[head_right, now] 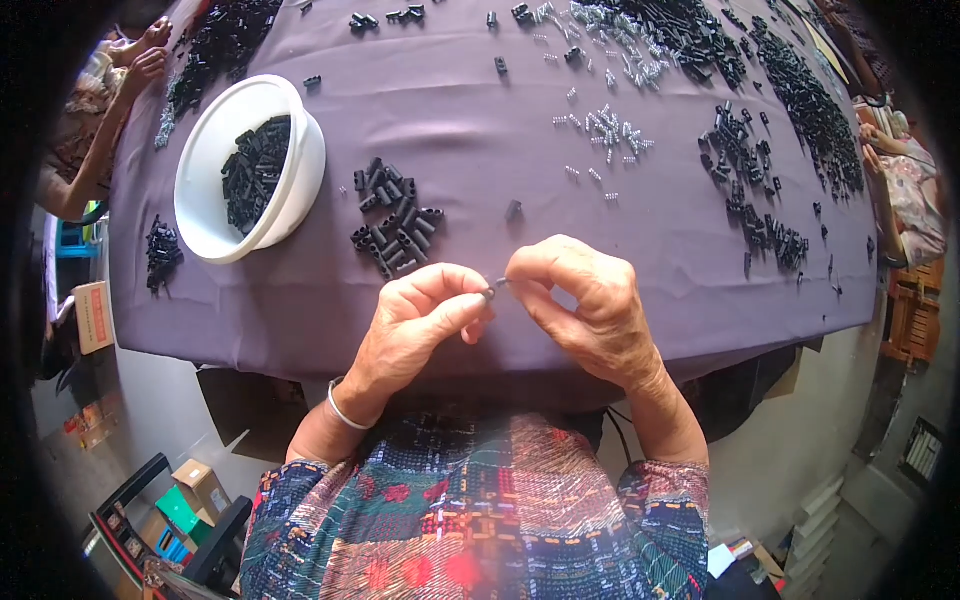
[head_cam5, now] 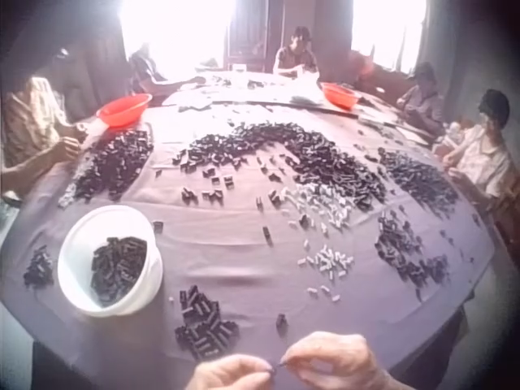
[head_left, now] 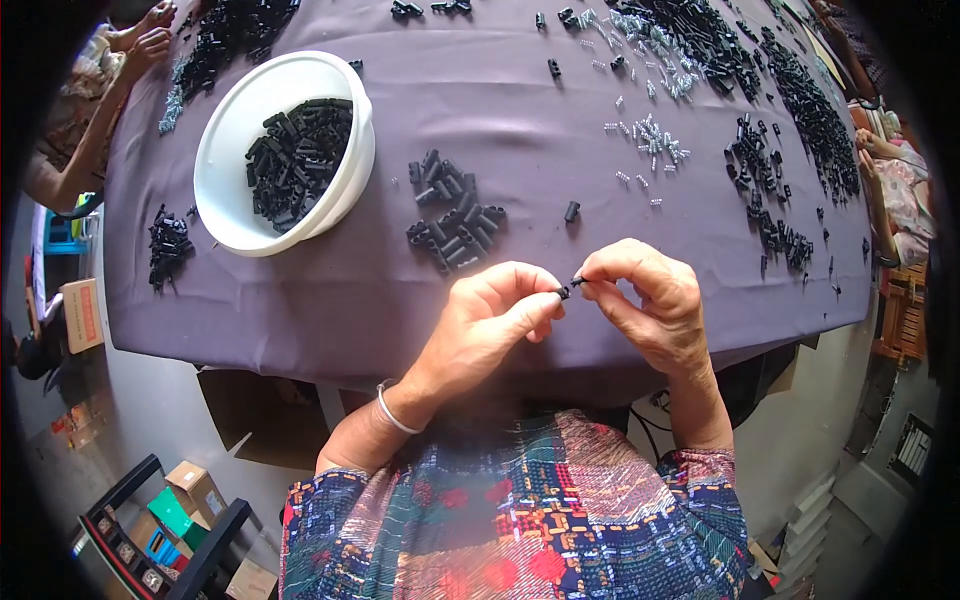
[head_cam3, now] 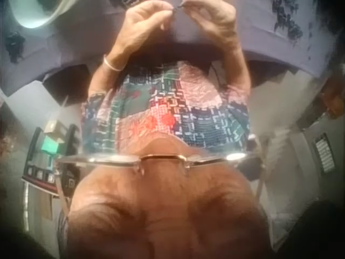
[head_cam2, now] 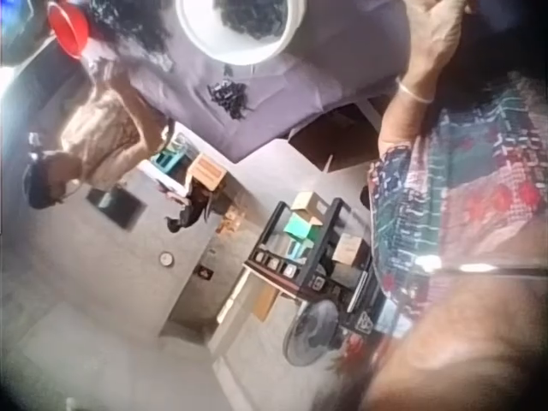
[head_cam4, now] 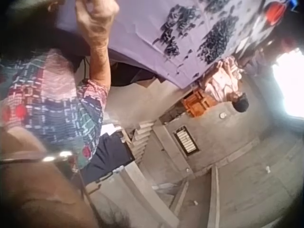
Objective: Assembling small black plastic components by hand on a workshop table.
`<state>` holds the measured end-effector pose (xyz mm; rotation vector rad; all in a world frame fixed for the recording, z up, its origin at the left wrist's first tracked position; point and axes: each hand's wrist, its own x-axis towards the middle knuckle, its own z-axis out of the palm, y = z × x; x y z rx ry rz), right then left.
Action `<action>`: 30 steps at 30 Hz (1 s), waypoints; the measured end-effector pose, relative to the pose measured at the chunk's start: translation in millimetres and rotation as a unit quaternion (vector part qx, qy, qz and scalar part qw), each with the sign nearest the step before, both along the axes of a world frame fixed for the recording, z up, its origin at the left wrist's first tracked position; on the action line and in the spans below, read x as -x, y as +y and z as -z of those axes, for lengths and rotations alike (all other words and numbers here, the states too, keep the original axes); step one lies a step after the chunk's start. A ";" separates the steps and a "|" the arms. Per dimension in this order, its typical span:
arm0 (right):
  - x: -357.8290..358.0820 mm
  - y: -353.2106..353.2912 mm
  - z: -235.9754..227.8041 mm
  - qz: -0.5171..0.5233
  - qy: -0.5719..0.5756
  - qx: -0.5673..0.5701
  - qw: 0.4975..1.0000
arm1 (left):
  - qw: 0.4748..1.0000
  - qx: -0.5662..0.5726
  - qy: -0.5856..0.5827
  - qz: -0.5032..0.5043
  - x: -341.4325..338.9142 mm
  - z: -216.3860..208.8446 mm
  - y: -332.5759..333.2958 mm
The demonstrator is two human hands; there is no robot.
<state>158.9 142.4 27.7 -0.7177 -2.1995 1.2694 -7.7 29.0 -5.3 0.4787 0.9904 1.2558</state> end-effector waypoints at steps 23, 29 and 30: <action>-15.7 -16.9 12.3 0.026 0.026 -0.072 0.997 | 0.965 -0.030 0.258 -0.030 -27.9 -2.2 -6.4; -16.2 -18.1 11.5 0.029 -0.007 -0.048 0.998 | 0.928 -0.057 0.367 -0.042 -31.9 -0.1 -7.1; -16.1 -17.6 11.9 0.024 -0.004 -0.055 0.998 | 0.922 -0.069 0.379 -0.043 -31.9 -0.2 -6.4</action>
